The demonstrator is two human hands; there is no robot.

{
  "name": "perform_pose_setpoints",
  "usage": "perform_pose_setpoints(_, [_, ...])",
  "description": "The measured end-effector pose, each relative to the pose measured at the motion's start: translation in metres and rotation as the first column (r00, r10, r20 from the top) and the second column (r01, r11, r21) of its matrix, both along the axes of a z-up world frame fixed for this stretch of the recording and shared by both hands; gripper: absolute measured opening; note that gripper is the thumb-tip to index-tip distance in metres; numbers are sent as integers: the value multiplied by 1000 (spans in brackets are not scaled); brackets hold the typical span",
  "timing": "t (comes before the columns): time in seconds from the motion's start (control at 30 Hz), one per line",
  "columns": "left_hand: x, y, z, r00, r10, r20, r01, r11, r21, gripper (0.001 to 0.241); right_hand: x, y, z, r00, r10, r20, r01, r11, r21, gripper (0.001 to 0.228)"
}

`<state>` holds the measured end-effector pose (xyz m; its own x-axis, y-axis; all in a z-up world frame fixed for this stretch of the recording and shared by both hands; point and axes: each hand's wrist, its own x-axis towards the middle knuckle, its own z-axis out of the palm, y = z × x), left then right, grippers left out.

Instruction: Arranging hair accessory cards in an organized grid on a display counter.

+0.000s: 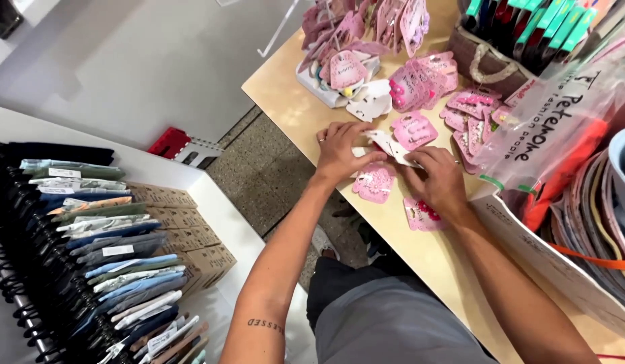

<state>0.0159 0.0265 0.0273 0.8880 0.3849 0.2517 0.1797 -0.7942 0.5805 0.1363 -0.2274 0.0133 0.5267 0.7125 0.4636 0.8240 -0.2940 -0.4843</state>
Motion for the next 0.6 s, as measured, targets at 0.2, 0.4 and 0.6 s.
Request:
perform_pose_setpoints(0.2, [17, -3, 10, 997, 45, 66, -36, 990, -133, 51, -8, 9, 36, 918, -64, -390, 173, 952, 251, 18])
perform_pose_setpoints(0.4, [5, -19, 55, 964, 32, 266, 183, 644, -742, 45, -17, 3, 59, 488, 177, -855, 361, 851, 383, 28])
perform_pose_setpoints(0.6, [-17, -44, 70, 936, 77, 344, 269, 474, -838, 38, -35, 10, 52, 354, 325, -877, 387, 803, 453, 30])
